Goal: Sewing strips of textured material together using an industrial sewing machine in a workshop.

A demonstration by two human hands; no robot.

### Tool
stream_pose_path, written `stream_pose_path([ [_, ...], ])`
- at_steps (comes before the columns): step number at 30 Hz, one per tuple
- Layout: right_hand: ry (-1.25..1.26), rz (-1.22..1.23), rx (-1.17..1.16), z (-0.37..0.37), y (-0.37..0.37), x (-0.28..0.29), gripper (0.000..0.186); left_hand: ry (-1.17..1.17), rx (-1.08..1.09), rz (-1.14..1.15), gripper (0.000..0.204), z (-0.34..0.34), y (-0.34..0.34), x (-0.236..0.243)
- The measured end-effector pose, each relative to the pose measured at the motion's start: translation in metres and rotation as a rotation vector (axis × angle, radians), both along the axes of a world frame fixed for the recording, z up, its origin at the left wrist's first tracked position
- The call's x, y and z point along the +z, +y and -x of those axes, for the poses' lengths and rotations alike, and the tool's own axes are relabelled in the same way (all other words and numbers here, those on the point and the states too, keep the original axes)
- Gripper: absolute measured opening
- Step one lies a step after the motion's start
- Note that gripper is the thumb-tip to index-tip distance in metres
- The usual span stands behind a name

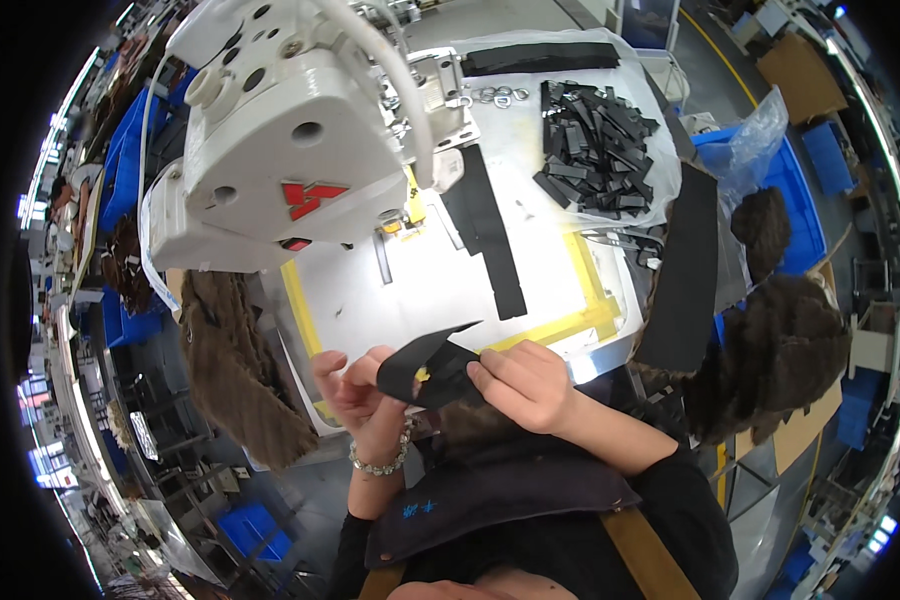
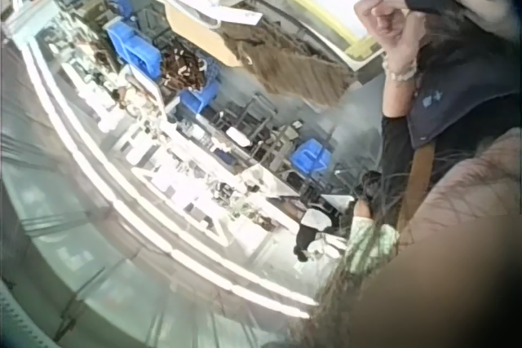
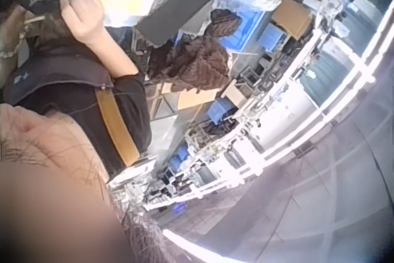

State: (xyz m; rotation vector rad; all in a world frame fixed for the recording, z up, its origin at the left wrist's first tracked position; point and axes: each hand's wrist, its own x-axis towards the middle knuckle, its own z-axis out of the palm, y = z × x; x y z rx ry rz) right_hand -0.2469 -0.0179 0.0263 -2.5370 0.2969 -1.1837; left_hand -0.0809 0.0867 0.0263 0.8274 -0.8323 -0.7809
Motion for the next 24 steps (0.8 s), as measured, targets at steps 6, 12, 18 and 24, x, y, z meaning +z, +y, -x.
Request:
stream_pose_path([
  [6, -0.081, 0.147, -0.048, 0.008, 0.002, 0.001, 0.014, 0.011, 0.06, 0.061, 0.055, 0.006, 0.005, -0.007],
  [12, -0.089, 0.195, -0.084, 0.02, 0.004, 0.001, 0.015, -0.018, -0.046, 0.152, 0.056, 0.007, 0.003, 0.0],
  [18, 0.1, -0.32, -0.031, 0.044, 0.011, -0.001, 0.023, -0.13, 0.056, -0.137, 0.094, 0.013, 0.0, 0.003],
  [24, 0.118, -1.098, 0.143, 0.092, 0.004, 0.019, 0.033, -0.244, -0.368, -0.332, 0.119, 0.034, -0.019, 0.007],
])
